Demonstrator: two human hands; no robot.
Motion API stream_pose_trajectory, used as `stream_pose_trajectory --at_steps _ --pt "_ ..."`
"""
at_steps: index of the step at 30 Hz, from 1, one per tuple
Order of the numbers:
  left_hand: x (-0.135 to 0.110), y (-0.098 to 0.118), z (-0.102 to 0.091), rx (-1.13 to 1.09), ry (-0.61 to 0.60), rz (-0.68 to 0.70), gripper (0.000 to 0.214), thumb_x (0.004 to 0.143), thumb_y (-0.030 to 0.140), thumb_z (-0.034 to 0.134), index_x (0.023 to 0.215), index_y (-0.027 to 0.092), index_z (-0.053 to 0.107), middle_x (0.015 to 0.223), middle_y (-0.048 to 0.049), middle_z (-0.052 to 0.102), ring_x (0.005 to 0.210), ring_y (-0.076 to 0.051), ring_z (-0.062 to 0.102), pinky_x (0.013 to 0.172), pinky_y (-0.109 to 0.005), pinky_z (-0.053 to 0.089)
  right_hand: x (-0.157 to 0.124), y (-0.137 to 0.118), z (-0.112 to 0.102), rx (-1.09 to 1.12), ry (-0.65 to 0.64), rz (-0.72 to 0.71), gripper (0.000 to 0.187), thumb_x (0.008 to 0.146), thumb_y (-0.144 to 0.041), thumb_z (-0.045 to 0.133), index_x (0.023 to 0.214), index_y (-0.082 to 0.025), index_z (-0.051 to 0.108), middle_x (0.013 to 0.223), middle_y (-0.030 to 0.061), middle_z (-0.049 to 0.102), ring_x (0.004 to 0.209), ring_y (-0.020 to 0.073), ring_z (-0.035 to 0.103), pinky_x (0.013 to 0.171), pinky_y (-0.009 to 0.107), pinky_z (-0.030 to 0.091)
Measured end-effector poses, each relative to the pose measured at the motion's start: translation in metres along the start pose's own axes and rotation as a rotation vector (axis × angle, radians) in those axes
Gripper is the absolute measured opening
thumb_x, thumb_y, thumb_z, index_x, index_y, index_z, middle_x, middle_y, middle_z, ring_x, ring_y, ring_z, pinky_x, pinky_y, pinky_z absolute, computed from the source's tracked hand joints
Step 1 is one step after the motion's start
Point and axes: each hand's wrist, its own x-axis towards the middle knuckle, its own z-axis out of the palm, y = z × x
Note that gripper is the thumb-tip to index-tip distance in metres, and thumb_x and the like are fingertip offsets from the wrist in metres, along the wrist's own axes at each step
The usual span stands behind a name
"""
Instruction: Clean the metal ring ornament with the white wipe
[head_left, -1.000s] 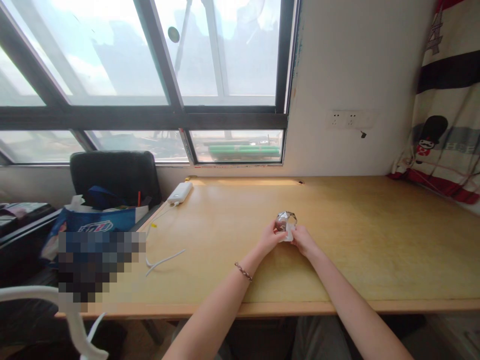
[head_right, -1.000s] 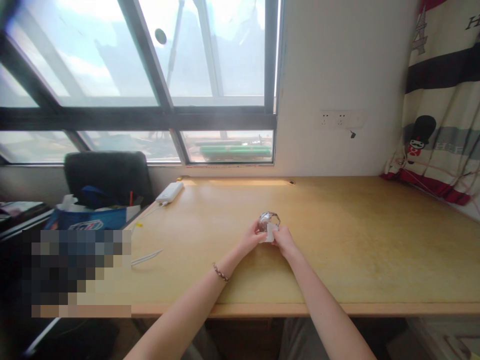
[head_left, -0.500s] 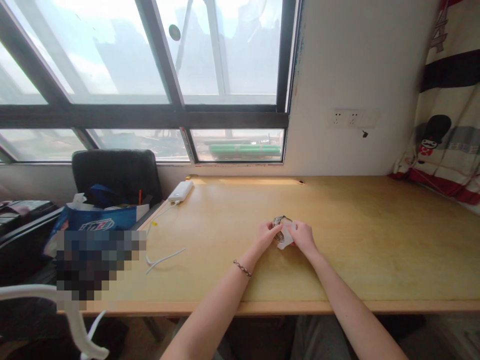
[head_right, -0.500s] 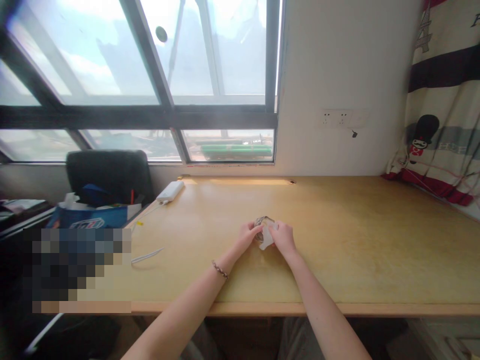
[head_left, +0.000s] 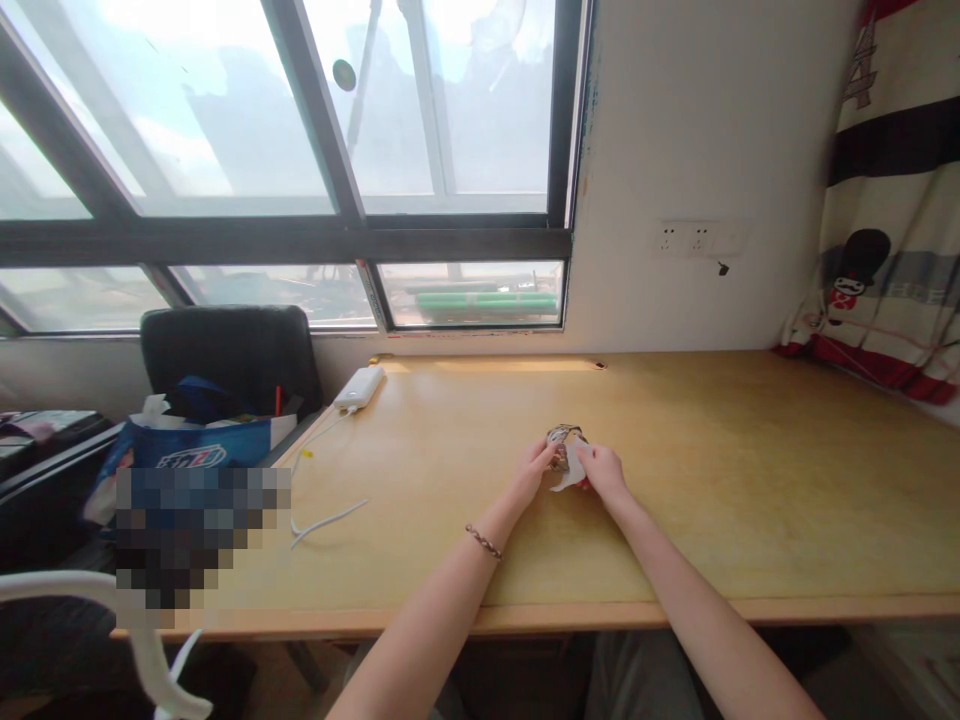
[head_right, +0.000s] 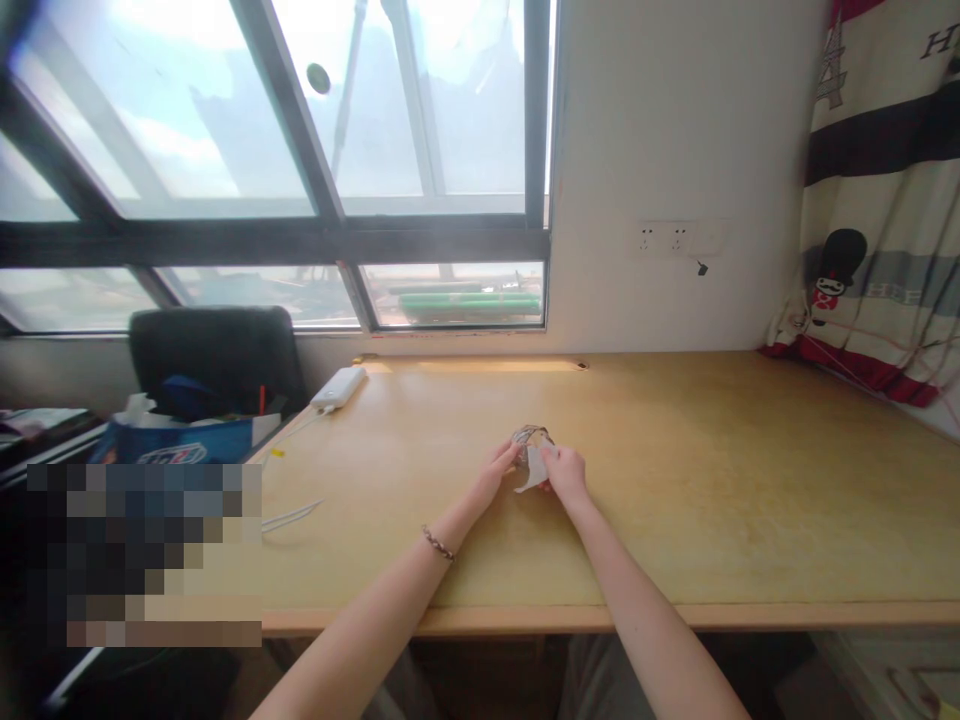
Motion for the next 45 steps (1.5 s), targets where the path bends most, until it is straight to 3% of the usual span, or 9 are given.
stream_pose_trajectory --at_steps 6,13,16,20,26,29,33,38,45 --pt "-0.003 0.001 0.002 -0.022 -0.072 -0.050 0.054 0.062 0.038 0.064 0.107 0.012 0.052 0.095 -0.0098 0.061 0.083 -0.021 0.057 0.074 -0.030 0.043 0.001 0.006 0.007 0.270 -0.067 0.042 0.028 0.069 -0.038 0.045 0.054 -0.015 0.052 0.036 -0.0009 0.050 0.032 0.0100 0.045 0.031 0.019 0.032" --pt "0.001 -0.011 -0.001 0.112 0.060 -0.084 0.041 0.064 0.034 0.062 0.097 0.011 0.056 0.086 -0.0070 0.062 0.077 -0.018 0.056 0.068 -0.027 0.044 -0.005 0.002 0.010 0.233 -0.158 0.056 0.024 0.061 -0.034 0.055 0.047 -0.014 0.051 0.033 -0.0020 0.045 0.031 0.0078 0.041 0.033 0.018 0.028" --pt "0.000 -0.010 -0.001 0.149 0.106 -0.056 0.031 0.067 0.033 0.056 0.089 0.010 0.059 0.077 -0.0047 0.062 0.069 -0.015 0.054 0.062 -0.025 0.042 -0.009 -0.005 0.005 -0.021 -0.052 -0.046 0.034 0.065 -0.042 0.052 0.046 -0.014 0.054 0.034 0.0001 0.048 0.033 0.0096 0.044 0.036 0.019 0.030" --pt "-0.002 -0.007 -0.003 0.187 0.106 -0.033 0.027 0.068 0.034 0.052 0.075 0.009 0.060 0.063 -0.0021 0.057 0.059 -0.011 0.050 0.055 -0.021 0.037 -0.015 -0.013 -0.002 -0.354 0.153 -0.333 0.034 0.072 -0.044 0.046 0.061 -0.015 0.060 0.052 0.0039 0.059 0.047 0.0125 0.051 0.046 0.021 0.033" --pt "-0.003 -0.004 -0.005 0.187 0.148 -0.112 0.029 0.067 0.036 0.049 0.070 0.010 0.060 0.060 -0.0031 0.057 0.055 -0.011 0.049 0.050 -0.021 0.035 -0.020 -0.016 -0.006 -0.489 0.198 -0.530 0.030 0.079 -0.036 0.039 0.069 -0.016 0.060 0.060 0.0046 0.061 0.055 0.0131 0.052 0.052 0.021 0.032" --pt "-0.005 0.001 -0.001 0.173 0.133 -0.071 0.030 0.066 0.037 0.053 0.076 0.010 0.061 0.065 -0.0040 0.059 0.061 -0.013 0.052 0.055 -0.022 0.038 -0.014 -0.014 -0.007 -0.424 0.212 -0.482 0.033 0.076 -0.040 0.042 0.063 -0.016 0.059 0.055 0.0025 0.058 0.052 0.0117 0.048 0.050 0.021 0.031" --pt "-0.007 0.009 0.004 0.135 0.112 -0.058 0.036 0.063 0.039 0.060 0.084 0.010 0.062 0.073 -0.0048 0.062 0.071 -0.017 0.055 0.062 -0.025 0.042 -0.005 -0.007 -0.004 -0.245 0.107 -0.246 0.038 0.067 -0.046 0.049 0.049 -0.014 0.056 0.043 0.0003 0.052 0.045 0.0106 0.045 0.042 0.020 0.028" --pt "-0.006 0.017 0.004 0.059 0.071 -0.088 0.044 0.062 0.043 0.062 0.092 0.011 0.060 0.081 -0.0063 0.064 0.080 -0.020 0.056 0.069 -0.028 0.043 -0.003 0.000 0.005 0.142 -0.049 0.026 0.029 0.065 -0.040 0.053 0.060 -0.013 0.060 0.047 0.0018 0.056 0.043 0.0115 0.049 0.038 0.019 0.032" --pt "-0.002 0.006 0.001 -0.033 -0.064 -0.100 0.051 0.062 0.038 0.064 0.104 0.011 0.054 0.094 -0.0088 0.062 0.086 -0.022 0.057 0.074 -0.031 0.044 -0.004 0.004 0.011 0.447 -0.244 0.165 0.017 0.063 -0.030 0.058 0.067 -0.014 0.058 0.049 -0.0005 0.053 0.039 0.0067 0.044 0.037 0.016 0.032"
